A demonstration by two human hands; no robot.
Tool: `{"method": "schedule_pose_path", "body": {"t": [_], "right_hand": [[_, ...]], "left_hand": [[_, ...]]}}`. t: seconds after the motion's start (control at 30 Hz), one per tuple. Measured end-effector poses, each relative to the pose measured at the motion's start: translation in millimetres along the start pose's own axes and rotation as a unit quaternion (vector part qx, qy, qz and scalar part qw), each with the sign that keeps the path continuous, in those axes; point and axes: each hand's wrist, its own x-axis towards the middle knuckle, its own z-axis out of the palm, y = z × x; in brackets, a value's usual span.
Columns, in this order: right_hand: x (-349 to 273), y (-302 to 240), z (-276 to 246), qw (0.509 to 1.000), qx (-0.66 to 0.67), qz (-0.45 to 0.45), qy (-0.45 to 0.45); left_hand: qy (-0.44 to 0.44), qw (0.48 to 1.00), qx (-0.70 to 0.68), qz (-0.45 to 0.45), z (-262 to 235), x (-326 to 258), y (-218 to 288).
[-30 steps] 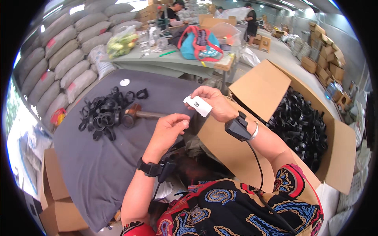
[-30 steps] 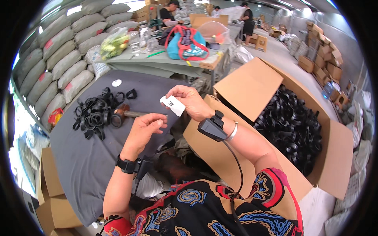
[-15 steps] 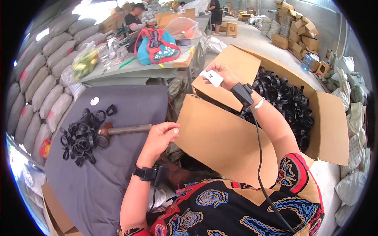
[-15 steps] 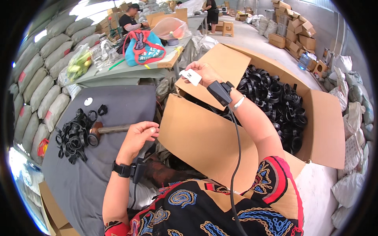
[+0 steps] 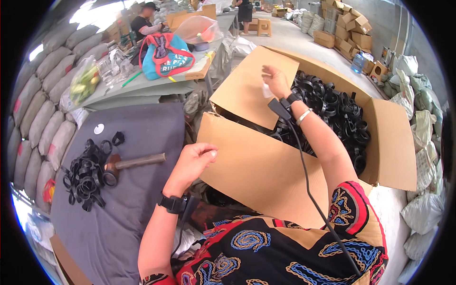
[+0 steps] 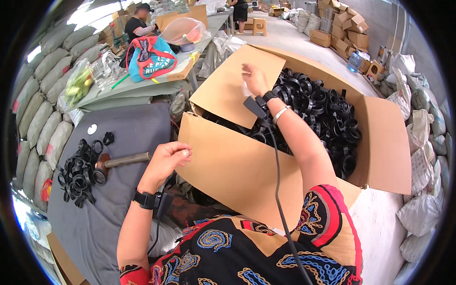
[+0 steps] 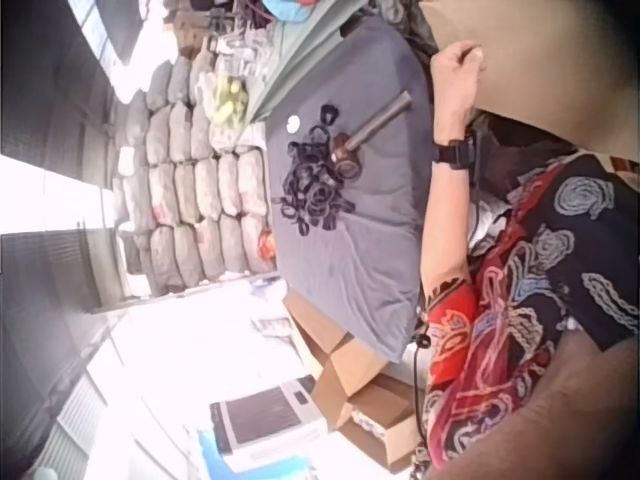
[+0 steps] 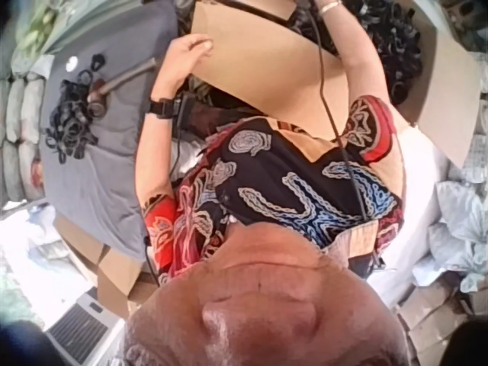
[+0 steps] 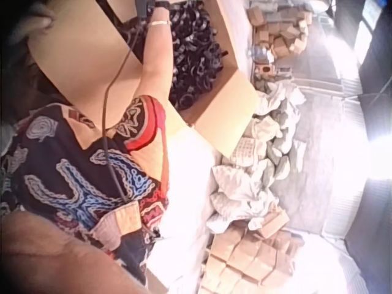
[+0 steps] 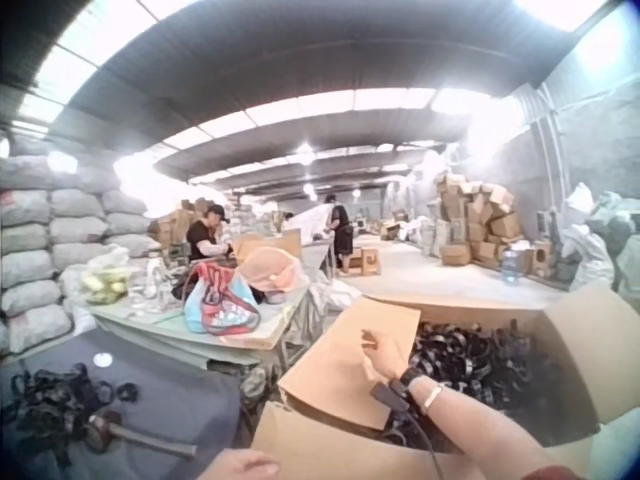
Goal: The person is assembling circular metal components with plastic attachments using a mallet and manual insertion.
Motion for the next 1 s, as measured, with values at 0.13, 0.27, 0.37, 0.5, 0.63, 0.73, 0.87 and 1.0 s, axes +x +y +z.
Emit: {"method": "schedule_pose_path", "body": {"t": [0.13, 0.27, 0.37, 0.5, 0.63, 0.73, 0.87, 1.0], "right_hand": [[-8.3, -6.4, -71.4, 0.961, -0.277, 0.002, -0.013], [-55.0, -24.6, -150.8, 0.894, -0.419, 0.113, -0.111], [-97.7, -44.7, -194.6, 0.836, -0.327, 0.380, -0.221], [-142.2, -34.0, -220.5, 0.801, -0.334, 0.425, -0.258], [-175.6, 2.8, -201.1, 0.836, -0.332, 0.340, -0.275], [-173.3, -27.9, -164.2, 0.773, -0.388, 0.372, -0.336], [-175.0, -11.7, -153.0, 0.744, -0.496, 0.297, -0.335], [-161.2, 10.3, -135.3, 0.671, -0.561, 0.308, -0.375]], "left_hand": [[-0.018, 0.999, 0.028, 0.021, 7.9, 15.4, 3.6], [-0.037, 0.998, 0.034, 0.031, 14.5, 24.6, 6.7], [-0.049, 0.996, 0.024, 0.064, 16.3, 36.1, -3.9], [-0.065, 0.994, 0.005, 0.085, 39.4, 48.5, 11.7], [-0.089, 0.991, 0.009, 0.099, 56.0, 53.7, 4.4], [-0.089, 0.989, 0.079, 0.089, 52.0, 40.1, 2.4], [-0.050, 0.994, 0.068, 0.075, 27.8, 19.3, -7.4], [-0.023, 0.997, 0.041, 0.065, 16.1, 8.0, -15.6]]}}
